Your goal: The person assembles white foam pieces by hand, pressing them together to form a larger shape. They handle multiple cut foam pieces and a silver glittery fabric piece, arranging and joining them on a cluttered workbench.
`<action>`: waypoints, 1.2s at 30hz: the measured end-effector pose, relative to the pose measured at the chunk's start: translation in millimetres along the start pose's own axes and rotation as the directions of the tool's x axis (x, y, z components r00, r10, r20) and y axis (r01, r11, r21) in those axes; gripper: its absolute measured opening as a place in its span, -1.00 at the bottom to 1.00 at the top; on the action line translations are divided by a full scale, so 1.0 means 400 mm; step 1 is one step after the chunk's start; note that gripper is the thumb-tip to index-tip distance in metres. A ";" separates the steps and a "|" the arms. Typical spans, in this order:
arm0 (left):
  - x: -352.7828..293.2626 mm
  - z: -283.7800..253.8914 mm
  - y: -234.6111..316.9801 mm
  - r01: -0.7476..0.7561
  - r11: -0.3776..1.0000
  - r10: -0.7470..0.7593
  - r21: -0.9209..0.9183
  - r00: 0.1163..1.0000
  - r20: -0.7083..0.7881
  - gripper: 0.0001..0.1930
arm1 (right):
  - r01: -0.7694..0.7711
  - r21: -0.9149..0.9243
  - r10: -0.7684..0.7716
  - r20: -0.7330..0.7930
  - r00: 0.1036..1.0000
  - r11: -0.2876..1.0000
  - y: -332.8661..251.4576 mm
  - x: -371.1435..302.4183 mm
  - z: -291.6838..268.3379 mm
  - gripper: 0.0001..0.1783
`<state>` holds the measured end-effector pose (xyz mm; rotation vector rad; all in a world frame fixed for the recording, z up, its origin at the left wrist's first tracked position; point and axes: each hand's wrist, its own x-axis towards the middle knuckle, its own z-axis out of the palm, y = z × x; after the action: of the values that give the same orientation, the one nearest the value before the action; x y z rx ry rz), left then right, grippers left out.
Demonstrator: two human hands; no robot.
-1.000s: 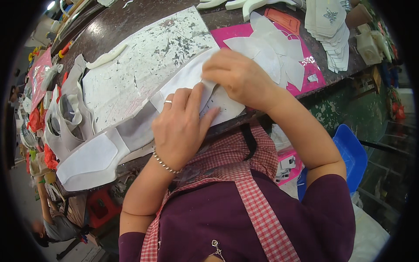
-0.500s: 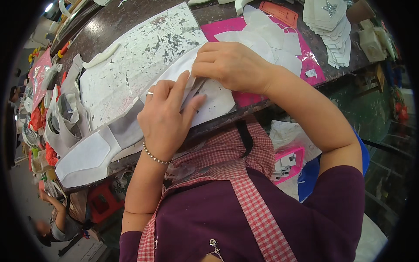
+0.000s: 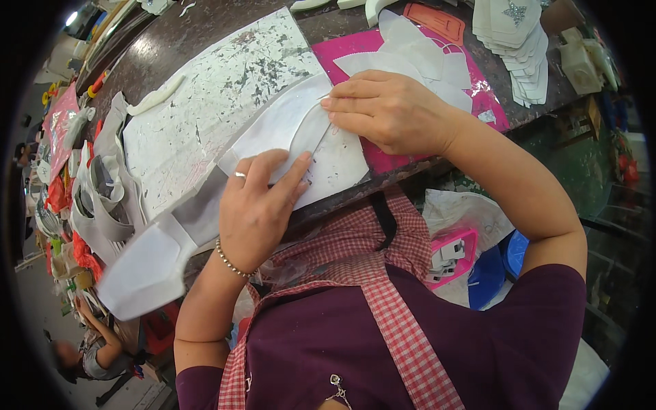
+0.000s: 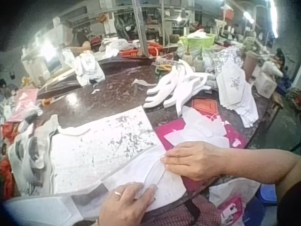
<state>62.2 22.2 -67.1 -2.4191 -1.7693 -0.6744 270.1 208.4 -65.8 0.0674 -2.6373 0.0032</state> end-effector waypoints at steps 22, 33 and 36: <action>-0.034 0.002 0.023 0.208 0.966 -0.237 -0.151 0.949 -0.209 -0.81 | -0.528 -0.262 0.535 -0.051 0.843 0.808 -0.055 0.171 0.092 -0.73; -0.021 -0.012 0.018 0.271 0.905 -0.339 -0.327 0.925 -0.171 -0.93 | -0.235 0.437 0.239 0.046 0.970 0.868 -0.134 0.098 0.042 -0.88; -0.019 -0.012 0.022 0.304 0.897 -0.367 -0.321 0.916 -0.158 -0.94 | -0.285 0.444 0.285 0.068 0.956 0.849 -0.132 0.104 0.054 -0.88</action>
<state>67.1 10.9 -64.0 -2.0981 -2.1455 -1.2648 226.1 153.3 -65.2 -0.1710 -2.5652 0.7188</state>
